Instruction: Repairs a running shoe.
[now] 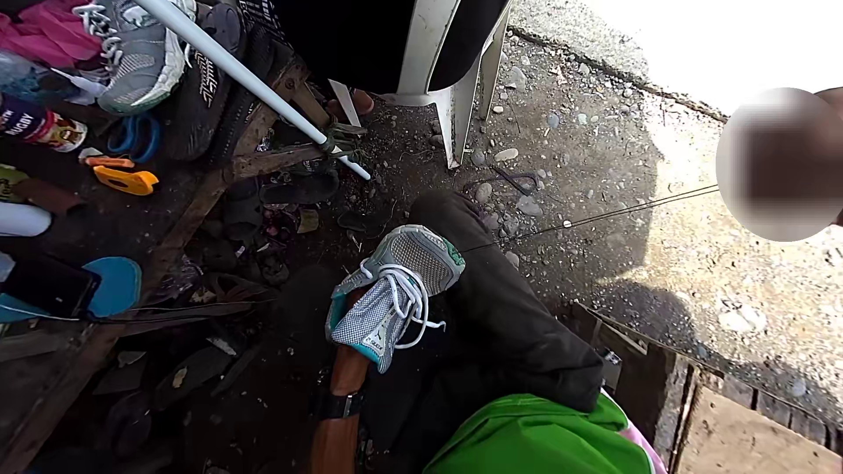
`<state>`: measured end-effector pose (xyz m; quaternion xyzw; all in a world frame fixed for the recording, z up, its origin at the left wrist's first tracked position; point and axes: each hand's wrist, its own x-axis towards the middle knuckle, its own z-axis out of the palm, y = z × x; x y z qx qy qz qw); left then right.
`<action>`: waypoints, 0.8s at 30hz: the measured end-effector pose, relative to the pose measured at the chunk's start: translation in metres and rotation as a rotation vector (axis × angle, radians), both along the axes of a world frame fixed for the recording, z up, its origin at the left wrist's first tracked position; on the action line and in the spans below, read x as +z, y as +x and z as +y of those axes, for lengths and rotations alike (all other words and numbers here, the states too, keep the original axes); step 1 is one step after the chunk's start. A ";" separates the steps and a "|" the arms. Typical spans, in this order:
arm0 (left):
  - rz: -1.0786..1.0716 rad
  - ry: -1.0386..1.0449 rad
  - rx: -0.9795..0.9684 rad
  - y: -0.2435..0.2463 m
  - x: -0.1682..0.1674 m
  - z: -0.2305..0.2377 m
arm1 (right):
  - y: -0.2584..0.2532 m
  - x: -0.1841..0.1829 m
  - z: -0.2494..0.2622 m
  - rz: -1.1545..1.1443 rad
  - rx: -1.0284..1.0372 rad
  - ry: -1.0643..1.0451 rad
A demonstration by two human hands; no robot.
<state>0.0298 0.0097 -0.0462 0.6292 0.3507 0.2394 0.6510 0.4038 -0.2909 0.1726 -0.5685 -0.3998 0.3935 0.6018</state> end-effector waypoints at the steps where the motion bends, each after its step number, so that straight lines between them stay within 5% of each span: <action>1: -0.026 -0.012 0.001 0.000 0.002 -0.001 | 0.000 0.000 0.001 0.003 0.021 -0.016; 6: 0.047 0.079 0.001 0.005 0.027 -0.010 | 0.021 -0.029 -0.006 -0.233 -0.004 0.005; 12: 0.347 0.691 0.027 -0.004 0.062 -0.022 | -0.001 -0.070 0.023 -1.231 -0.148 -0.406; 18: 0.475 0.779 0.160 -0.067 0.076 0.003 | -0.025 -0.116 0.056 -1.214 -0.223 -0.396; 24: 0.697 0.699 0.257 -0.134 0.047 0.043 | -0.077 -0.137 0.091 -1.033 -0.298 -0.297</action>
